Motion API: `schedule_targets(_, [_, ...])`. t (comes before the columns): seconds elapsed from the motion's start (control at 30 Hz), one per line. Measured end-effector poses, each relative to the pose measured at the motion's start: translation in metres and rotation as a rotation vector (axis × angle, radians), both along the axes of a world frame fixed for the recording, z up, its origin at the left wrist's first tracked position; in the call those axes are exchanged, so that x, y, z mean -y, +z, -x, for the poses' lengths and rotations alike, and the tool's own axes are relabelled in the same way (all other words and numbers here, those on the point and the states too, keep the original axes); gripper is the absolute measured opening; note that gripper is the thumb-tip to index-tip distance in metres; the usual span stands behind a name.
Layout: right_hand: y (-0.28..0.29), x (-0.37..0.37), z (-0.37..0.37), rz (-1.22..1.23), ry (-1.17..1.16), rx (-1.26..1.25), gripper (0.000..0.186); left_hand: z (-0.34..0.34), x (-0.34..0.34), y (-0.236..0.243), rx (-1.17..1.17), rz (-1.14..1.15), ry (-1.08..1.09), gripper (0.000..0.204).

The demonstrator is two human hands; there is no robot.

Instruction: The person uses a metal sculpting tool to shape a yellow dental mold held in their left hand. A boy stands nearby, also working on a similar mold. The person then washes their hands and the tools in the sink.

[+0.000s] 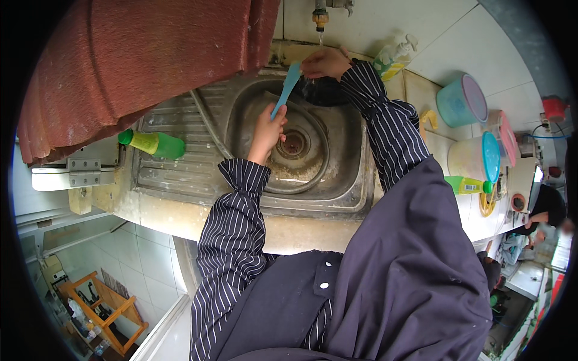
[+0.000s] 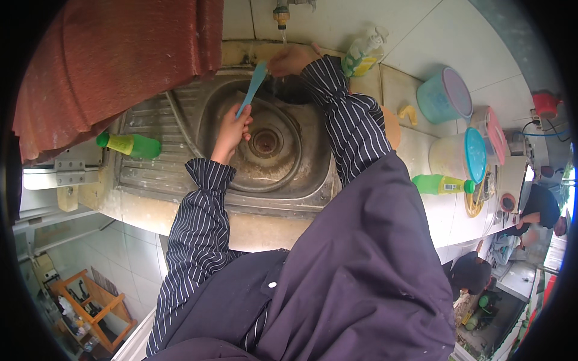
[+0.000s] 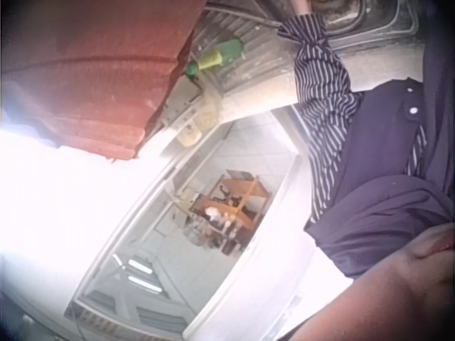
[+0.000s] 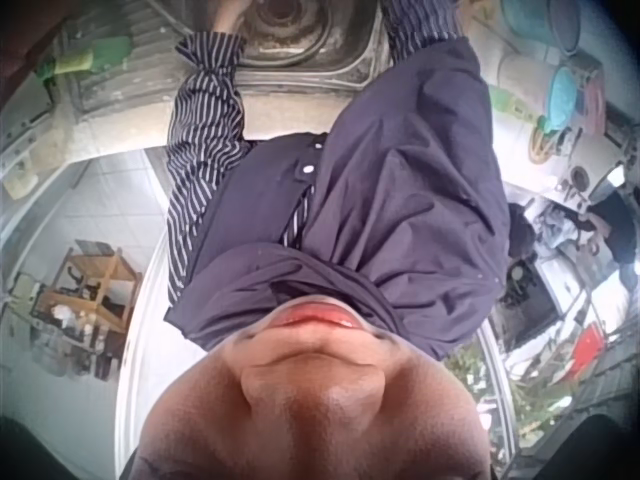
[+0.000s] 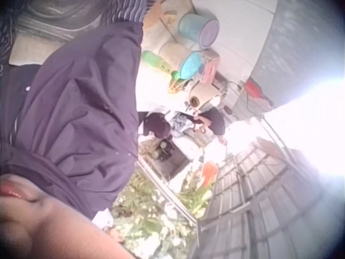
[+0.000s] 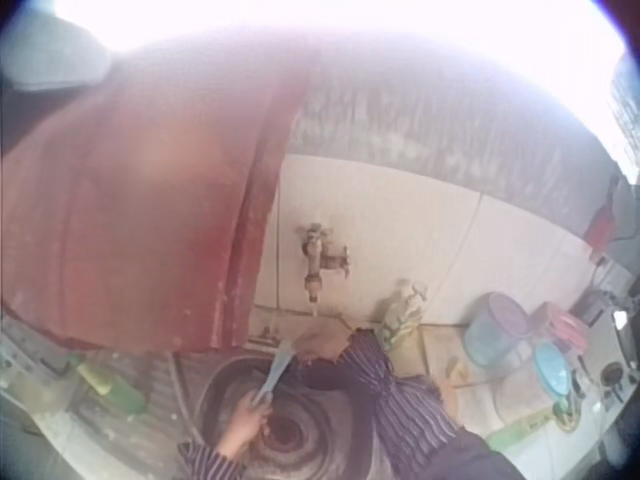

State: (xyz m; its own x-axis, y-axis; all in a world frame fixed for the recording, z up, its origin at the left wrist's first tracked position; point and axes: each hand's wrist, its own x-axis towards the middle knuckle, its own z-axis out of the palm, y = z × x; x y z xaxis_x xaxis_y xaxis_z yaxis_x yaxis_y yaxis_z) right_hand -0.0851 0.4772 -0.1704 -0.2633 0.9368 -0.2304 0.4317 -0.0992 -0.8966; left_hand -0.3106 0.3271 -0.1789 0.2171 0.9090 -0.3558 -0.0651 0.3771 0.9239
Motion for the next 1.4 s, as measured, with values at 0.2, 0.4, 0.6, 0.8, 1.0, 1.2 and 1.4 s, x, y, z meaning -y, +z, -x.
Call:
schedule_targets(0.2, [0.012, 0.014, 0.007, -0.019, -0.059, -0.050, 0.020, 0.000, -0.002, -0.002, 0.031, -0.011, -0.038, 0.031])
schedule_targets(0.4, [0.015, 0.020, -0.022, -0.316, 0.254, 0.379, 0.019, 0.010, -0.010, -0.004, -0.024, 0.000, -0.011, 0.029])
schedule_targets(0.6, [0.045, 0.083, -0.016, -0.567, 0.275, 0.587, 0.022, 0.050, -0.037, -0.026, -0.265, -0.094, 0.114, 0.024])
schedule_targets(0.8, [0.102, 0.184, -0.047, -0.555, -0.153, 1.047, 0.030, 0.088, -0.048, -0.031, -1.036, -0.461, 0.193, 0.041])
schedule_targets(1.0, [0.065, 0.259, -0.079, -0.153, -0.156, 1.386, 0.035, 0.114, -0.046, -0.036, -1.130, -0.511, 0.232, 0.036])
schedule_targets(1.2, [0.051, 0.252, -0.072, -0.326, -0.173, 1.335, 0.020, 0.113, -0.041, -0.029, -1.313, -0.544, 0.213, 0.035])
schedule_targets(1.4, [0.075, 0.198, -0.009, -0.810, -0.063, 1.003, 0.021, 0.087, -0.011, 0.000, -1.604, -0.580, 0.200, 0.038])
